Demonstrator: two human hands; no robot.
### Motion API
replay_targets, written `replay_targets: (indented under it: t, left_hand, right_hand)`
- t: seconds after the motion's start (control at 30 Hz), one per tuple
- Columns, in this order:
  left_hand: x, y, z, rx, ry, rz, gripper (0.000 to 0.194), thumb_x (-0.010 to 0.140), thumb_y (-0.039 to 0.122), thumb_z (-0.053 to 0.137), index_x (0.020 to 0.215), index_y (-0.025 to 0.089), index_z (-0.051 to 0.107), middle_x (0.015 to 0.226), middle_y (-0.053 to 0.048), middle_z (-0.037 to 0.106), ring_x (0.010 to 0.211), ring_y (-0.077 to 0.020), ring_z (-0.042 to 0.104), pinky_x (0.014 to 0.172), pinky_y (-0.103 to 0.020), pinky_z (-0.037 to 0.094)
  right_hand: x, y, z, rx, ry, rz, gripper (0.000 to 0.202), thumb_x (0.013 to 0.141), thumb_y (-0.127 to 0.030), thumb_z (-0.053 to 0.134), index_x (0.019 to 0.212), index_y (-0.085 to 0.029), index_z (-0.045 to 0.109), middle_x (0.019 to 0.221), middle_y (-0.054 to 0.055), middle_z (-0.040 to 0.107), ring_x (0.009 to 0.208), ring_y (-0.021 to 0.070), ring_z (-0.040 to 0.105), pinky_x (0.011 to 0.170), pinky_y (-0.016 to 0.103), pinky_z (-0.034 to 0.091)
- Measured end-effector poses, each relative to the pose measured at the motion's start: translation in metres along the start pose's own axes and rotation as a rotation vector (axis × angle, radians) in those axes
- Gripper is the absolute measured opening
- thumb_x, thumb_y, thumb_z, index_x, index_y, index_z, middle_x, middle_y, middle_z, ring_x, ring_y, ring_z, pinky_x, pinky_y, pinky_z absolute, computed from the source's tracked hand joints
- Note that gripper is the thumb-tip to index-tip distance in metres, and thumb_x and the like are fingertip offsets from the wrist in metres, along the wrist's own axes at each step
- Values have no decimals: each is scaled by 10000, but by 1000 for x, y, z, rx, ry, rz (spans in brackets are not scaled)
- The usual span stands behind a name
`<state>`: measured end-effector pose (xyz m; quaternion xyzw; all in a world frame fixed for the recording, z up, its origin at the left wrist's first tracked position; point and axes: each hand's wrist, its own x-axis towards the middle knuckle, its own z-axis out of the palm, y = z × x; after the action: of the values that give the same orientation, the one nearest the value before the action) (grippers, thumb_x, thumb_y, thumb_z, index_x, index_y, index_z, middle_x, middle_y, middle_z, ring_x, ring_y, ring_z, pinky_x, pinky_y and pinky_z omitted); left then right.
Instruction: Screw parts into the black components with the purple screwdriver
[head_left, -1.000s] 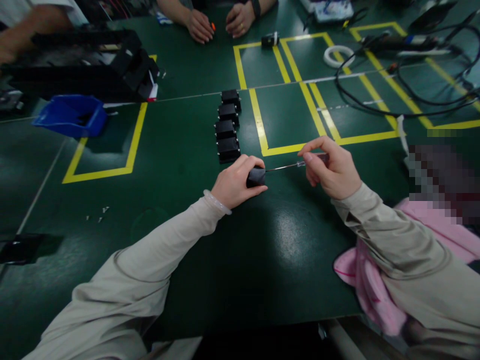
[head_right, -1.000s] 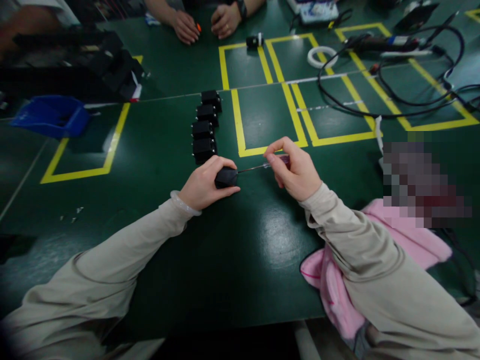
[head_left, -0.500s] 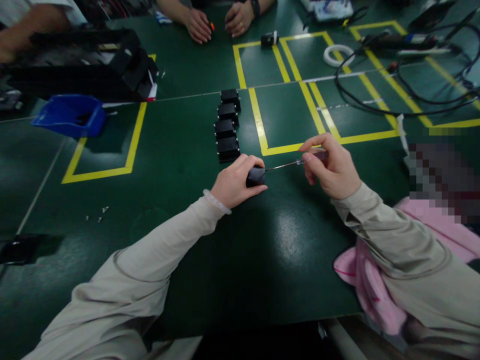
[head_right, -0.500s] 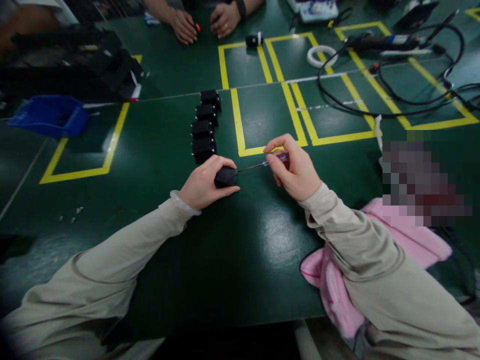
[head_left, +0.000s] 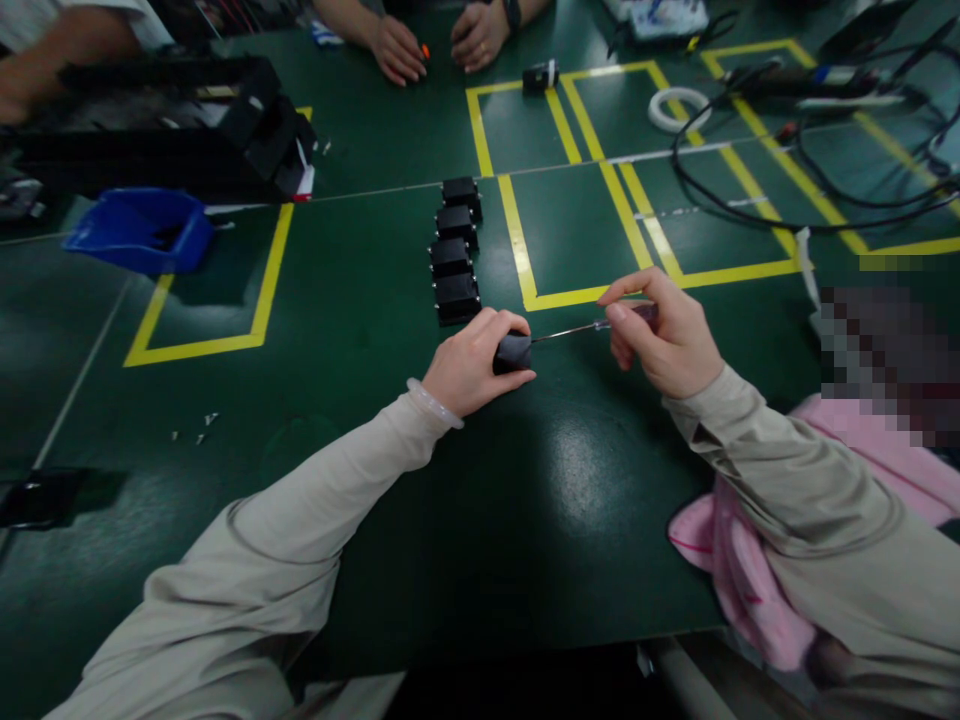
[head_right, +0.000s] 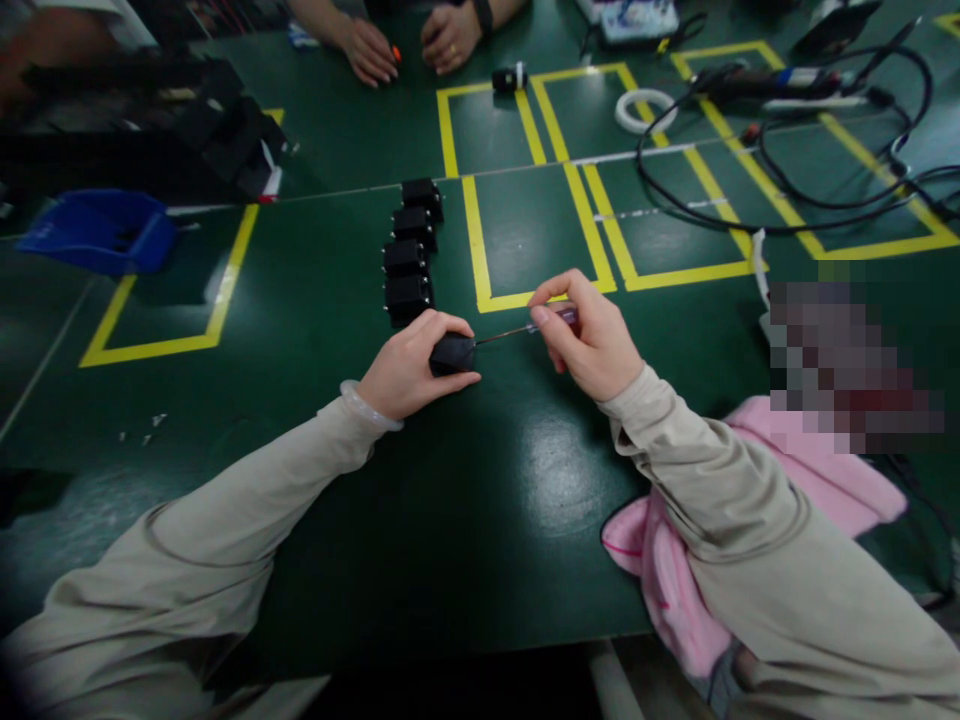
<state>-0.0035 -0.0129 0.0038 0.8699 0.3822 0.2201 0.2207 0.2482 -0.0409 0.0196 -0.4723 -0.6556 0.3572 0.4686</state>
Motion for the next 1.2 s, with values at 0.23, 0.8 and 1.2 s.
replay_targets:
  t: [0.23,0.8,1.2]
  left_hand:
    - [0,0,-1,7,-13,-6,407,824,298,797,1136,212,549,1139,-55,623,1051,-240,639,890,-397,545]
    - [0,-1,0,9,-6,4,403,832,310,791,1140,218,547,1137,-55,625,1058,-242,637,887,-398,546]
    - [0,-1,0,7,-6,6,405,831,299,796,1140,208,550,1142,-59,623,1063,-244,638,896,-398,541]
  right_hand:
    - [0,-3,0,-12,6,-8,275,942,-514,649,946,-258,548,502,-81,504,345,97,479,345,259,345]
    - [0,-3,0,-26,-10,-22,272,966,-489,625,874,-241,561,477,-77,485,349,87,465,363,255,349]
    - [0,-2,0,-33,5,-20,264,955,-487,643,895,-244,559,487,-75,493,351,91,481,354,250,349]
